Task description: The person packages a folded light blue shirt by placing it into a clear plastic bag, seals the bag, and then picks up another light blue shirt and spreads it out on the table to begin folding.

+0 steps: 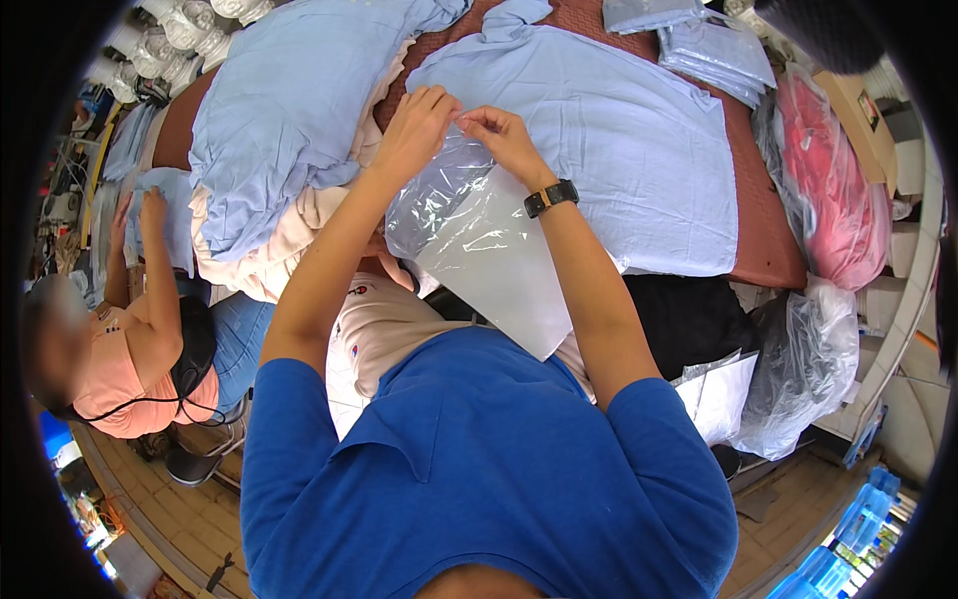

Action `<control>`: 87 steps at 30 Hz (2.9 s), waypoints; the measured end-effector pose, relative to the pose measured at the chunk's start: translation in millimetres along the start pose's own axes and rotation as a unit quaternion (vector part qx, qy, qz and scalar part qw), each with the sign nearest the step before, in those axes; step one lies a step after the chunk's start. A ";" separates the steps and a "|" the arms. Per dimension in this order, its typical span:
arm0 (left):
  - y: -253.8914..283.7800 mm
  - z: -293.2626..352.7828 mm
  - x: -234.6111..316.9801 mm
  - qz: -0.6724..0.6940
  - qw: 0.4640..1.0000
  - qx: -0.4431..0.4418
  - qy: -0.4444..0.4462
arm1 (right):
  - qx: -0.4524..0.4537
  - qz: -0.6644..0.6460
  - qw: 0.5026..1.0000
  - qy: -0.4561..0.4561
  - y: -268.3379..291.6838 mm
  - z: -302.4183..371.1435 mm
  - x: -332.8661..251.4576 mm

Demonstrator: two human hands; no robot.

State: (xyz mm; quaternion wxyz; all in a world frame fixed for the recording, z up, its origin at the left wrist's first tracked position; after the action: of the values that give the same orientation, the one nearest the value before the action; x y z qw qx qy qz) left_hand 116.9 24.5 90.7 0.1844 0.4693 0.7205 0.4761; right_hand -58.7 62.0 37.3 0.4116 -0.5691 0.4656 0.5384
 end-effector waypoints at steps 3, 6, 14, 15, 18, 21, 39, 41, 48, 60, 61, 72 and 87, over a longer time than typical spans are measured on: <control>-2.3 -0.8 -1.3 -0.003 1.000 -0.015 0.012 | 0.002 -0.005 1.000 0.004 1.6 0.1 1.5; -1.2 -1.7 0.7 0.020 1.000 0.015 0.007 | 0.006 -0.008 1.000 0.008 2.1 0.2 2.8; -29.3 9.0 -32.5 0.485 0.805 0.018 0.342 | 0.026 -0.025 0.999 0.014 -3.3 -3.4 -0.9; -29.8 6.2 -35.7 0.595 0.706 0.020 0.383 | 0.032 -0.034 0.999 0.028 -1.5 -3.6 0.5; -22.5 1.0 -32.9 0.317 0.903 -0.008 0.289 | 0.046 -0.038 0.997 0.049 6.9 -7.1 4.8; -0.4 -5.4 -26.3 0.330 0.882 -0.219 0.254 | 0.053 -0.030 0.997 0.035 16.5 -9.6 3.7; -5.4 -9.9 -57.4 0.592 0.678 -0.192 0.390 | -0.116 0.126 0.969 -0.180 116.5 122.3 -54.8; -15.1 -6.1 -81.0 0.691 0.571 -0.198 0.397 | -0.142 0.080 0.966 -0.201 136.4 104.9 -72.6; -0.2 -30.8 -1.6 0.125 0.972 0.152 0.128 | -0.103 0.235 0.953 -0.163 202.8 69.5 -51.2; -73.7 -18.7 25.9 0.361 0.869 -0.109 0.321 | -0.015 0.157 0.978 -0.138 182.0 62.7 -27.7; -72.2 -20.7 24.3 0.349 0.886 -0.079 0.296 | -0.016 0.169 0.977 -0.131 183.2 62.3 -30.5; -35.2 -29.2 35.4 0.655 0.671 -0.183 0.295 | 0.026 0.179 0.977 -0.110 175.9 64.7 -30.5; -60.6 -2.7 18.6 0.529 0.813 -0.048 0.237 | 0.215 0.213 0.948 -0.102 204.8 132.3 -61.6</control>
State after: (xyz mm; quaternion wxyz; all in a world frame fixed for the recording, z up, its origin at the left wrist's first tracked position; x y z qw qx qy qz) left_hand 75.5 32.4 43.3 -0.2502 0.6414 0.3586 0.6304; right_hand -287.5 149.1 94.6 0.4456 -0.2967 0.6363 0.5555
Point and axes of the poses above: each hand's wrist, its own z-axis away from the middle knuckle, its own y-axis out of the back of the hand, x = y × z, the point moved 1 cm from there along -z, towards the middle knuckle, and after that the axes turned 9 degrees about -x, right-handed, at the moved point
